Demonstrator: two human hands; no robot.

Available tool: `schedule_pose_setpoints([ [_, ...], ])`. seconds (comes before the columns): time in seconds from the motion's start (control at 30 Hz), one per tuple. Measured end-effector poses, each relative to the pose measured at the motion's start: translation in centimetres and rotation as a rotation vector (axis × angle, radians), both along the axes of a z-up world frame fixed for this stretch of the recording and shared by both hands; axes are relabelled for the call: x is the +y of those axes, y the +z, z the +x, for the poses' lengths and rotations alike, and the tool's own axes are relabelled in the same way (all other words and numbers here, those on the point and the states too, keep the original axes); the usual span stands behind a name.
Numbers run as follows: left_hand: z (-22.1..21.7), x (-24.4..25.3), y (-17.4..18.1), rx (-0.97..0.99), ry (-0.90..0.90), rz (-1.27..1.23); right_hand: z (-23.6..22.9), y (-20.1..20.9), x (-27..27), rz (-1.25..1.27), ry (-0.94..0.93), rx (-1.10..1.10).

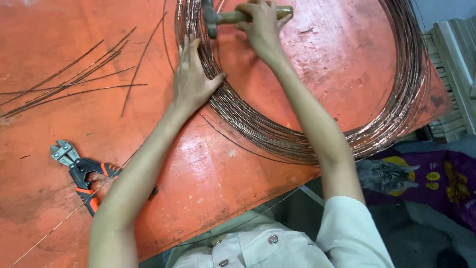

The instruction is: Processing copper wires by straightening, cutting, and hammering them on a workbench.

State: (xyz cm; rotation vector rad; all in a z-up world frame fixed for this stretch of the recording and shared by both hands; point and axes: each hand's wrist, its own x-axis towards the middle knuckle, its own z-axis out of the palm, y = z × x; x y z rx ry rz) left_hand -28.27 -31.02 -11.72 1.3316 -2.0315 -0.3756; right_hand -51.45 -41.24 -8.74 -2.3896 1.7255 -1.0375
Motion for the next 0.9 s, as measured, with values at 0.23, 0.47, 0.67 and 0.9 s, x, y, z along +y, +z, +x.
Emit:
schedule_pose_setpoints([
  [0.23, -0.1, 0.9, 1.4, 0.136, 0.036, -0.04, 7.2, 2.0, -0.4, 0.246, -0.122, 0.023],
  [0.47, 0.0, 1.0, 1.4, 0.135, 0.064, -0.051, 7.6, -0.4, -0.5, 0.134, -0.11, 0.246],
  [0.67, 0.2, 0.9, 1.9, 0.345, 0.093, -0.001, 9.2, 1.1, 5.6, 0.101, 0.048, 0.232],
  [0.9, 3.0, 1.0, 3.0, -0.489, 0.411, -0.16, 9.0, 0.2, 7.4, 0.188, 0.067, 0.228],
])
